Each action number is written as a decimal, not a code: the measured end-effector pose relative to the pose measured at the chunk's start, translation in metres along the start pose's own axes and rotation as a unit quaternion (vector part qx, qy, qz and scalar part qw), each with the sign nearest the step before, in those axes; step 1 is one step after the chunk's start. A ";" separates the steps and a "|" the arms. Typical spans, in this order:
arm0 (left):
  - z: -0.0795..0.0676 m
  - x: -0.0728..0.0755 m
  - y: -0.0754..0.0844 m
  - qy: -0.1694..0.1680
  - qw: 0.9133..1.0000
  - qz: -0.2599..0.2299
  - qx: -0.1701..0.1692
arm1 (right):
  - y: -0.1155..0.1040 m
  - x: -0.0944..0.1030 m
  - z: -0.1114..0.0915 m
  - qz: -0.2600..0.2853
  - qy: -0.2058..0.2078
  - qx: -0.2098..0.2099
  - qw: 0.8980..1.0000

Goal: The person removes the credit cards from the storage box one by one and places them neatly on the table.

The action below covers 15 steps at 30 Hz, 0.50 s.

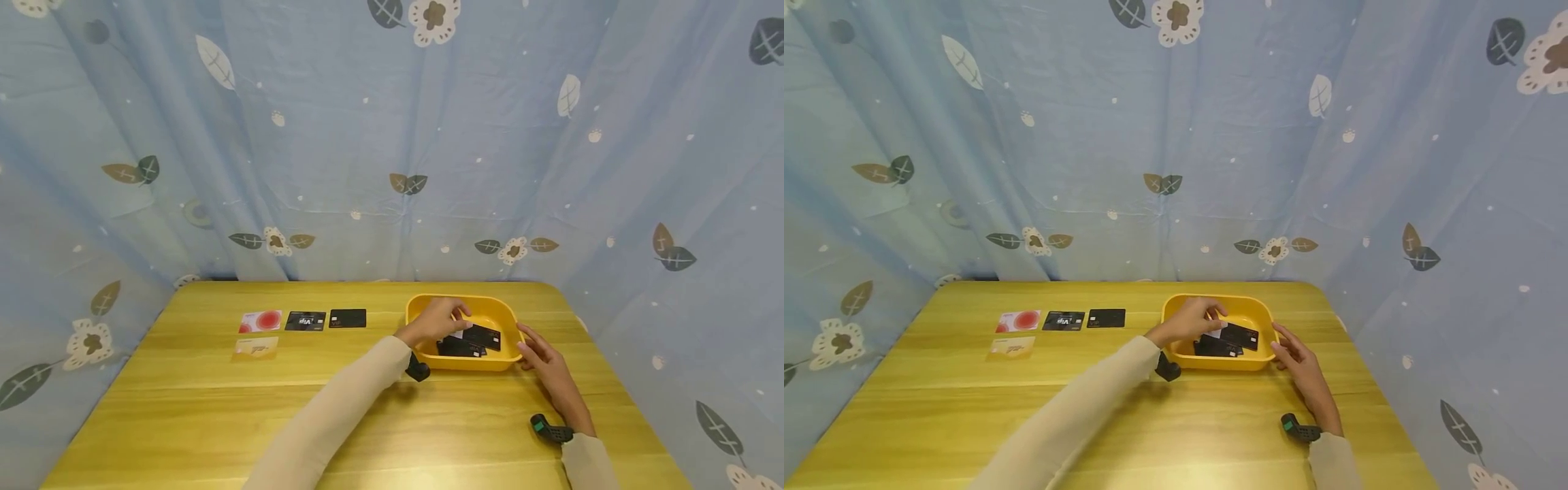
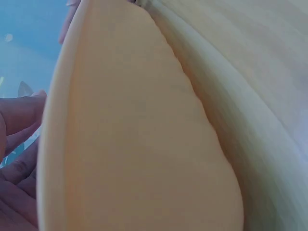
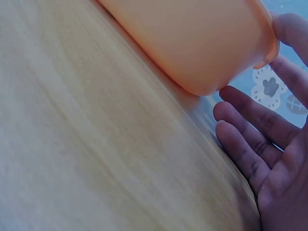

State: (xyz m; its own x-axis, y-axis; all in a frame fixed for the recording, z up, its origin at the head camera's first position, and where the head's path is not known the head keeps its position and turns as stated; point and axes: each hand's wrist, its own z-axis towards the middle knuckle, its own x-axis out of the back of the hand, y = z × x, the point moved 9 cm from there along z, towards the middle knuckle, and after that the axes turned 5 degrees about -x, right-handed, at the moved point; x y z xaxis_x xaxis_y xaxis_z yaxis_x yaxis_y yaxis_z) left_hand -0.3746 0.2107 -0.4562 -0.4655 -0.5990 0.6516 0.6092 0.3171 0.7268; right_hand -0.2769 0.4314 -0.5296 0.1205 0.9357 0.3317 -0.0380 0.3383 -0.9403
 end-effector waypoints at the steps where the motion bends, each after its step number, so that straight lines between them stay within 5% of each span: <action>1: 0.002 -0.002 0.001 -0.002 1.000 0.000 -0.001 | 0.000 0.000 0.000 -0.001 0.001 -0.001 1.000; 15: 0.011 -0.015 -0.015 0.023 0.995 -0.076 0.063 | 0.002 0.001 0.001 0.007 0.001 -0.001 1.000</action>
State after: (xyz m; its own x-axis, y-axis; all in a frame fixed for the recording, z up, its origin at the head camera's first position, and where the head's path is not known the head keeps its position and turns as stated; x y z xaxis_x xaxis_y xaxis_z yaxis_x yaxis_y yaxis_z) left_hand -0.3833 0.2229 -0.4744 -0.5143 -0.6788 0.5241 0.4471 0.3093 0.8393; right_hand -0.2779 0.4333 -0.5314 0.1218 0.9404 0.3175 -0.0372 0.3240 -0.9453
